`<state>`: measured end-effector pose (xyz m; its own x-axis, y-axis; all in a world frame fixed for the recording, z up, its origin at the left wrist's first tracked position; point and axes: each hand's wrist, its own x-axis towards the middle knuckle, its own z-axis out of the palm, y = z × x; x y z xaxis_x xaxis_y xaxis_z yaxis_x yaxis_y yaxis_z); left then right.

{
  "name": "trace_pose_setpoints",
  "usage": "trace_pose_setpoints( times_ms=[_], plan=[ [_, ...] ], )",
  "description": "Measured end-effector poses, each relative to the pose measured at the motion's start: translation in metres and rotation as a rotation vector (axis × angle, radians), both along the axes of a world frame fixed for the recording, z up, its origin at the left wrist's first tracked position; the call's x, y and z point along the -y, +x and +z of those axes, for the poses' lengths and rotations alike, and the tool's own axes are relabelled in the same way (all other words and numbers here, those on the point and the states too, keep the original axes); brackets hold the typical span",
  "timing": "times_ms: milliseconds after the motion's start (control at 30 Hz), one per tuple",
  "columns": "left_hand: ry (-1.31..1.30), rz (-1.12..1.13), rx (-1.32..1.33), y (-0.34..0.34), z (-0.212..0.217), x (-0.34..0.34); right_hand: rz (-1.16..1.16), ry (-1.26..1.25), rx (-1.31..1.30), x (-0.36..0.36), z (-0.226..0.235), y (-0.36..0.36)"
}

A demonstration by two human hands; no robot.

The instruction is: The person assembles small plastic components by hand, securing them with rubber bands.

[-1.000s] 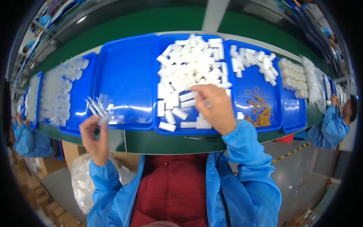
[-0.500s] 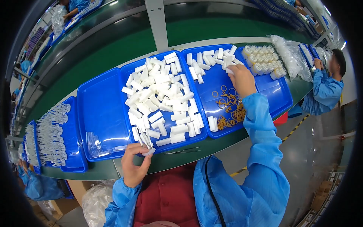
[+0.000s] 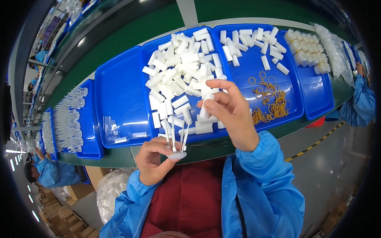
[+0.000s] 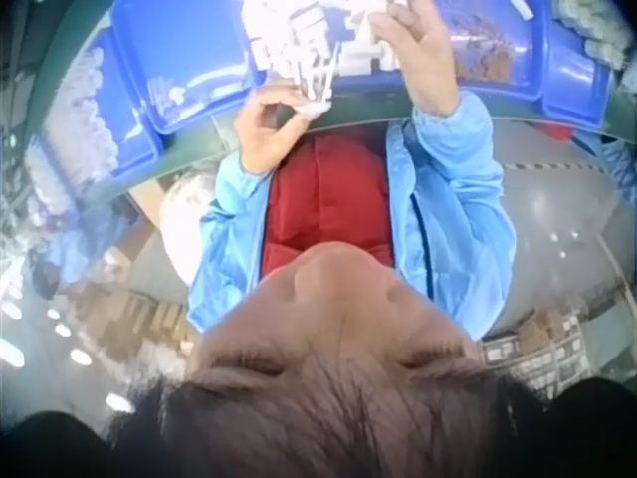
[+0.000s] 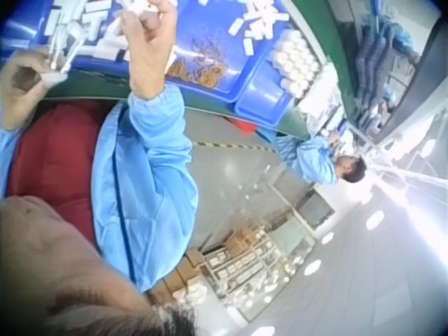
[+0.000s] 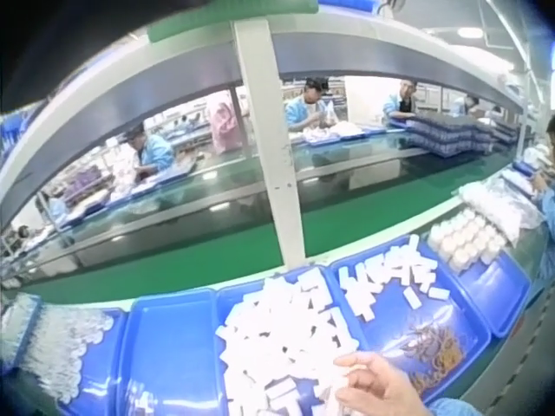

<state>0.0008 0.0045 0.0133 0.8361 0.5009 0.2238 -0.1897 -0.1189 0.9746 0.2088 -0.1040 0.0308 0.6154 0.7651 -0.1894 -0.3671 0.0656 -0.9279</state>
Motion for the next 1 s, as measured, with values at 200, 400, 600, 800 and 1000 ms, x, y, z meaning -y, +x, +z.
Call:
trace_pose_setpoints(
  times_ms=[200, 400, 600, 800, 1000],
  plan=[
    [-0.067, -0.003, 0.002, -0.008, -0.002, 0.001, 0.065, 0.039, -0.279, -0.007, -0.014, -0.024],
    [-0.072, 0.030, -0.009, -0.016, -0.004, -0.001, 0.148, 0.001, -0.192, -0.008, -0.015, -0.031],
    [0.165, 0.054, 0.013, -0.012, -0.006, -0.008, 0.148, 0.092, 0.267, 0.005, -0.027, -0.038],
    [0.433, 0.151, 0.042, -0.003, -0.005, -0.004, 0.048, -0.001, 0.097, 0.018, -0.028, -0.050],
    [0.515, 0.147, -0.017, -0.006, -0.009, -0.002, 0.229, -0.053, 0.212, 0.014, -0.016, -0.038]
  ],
)
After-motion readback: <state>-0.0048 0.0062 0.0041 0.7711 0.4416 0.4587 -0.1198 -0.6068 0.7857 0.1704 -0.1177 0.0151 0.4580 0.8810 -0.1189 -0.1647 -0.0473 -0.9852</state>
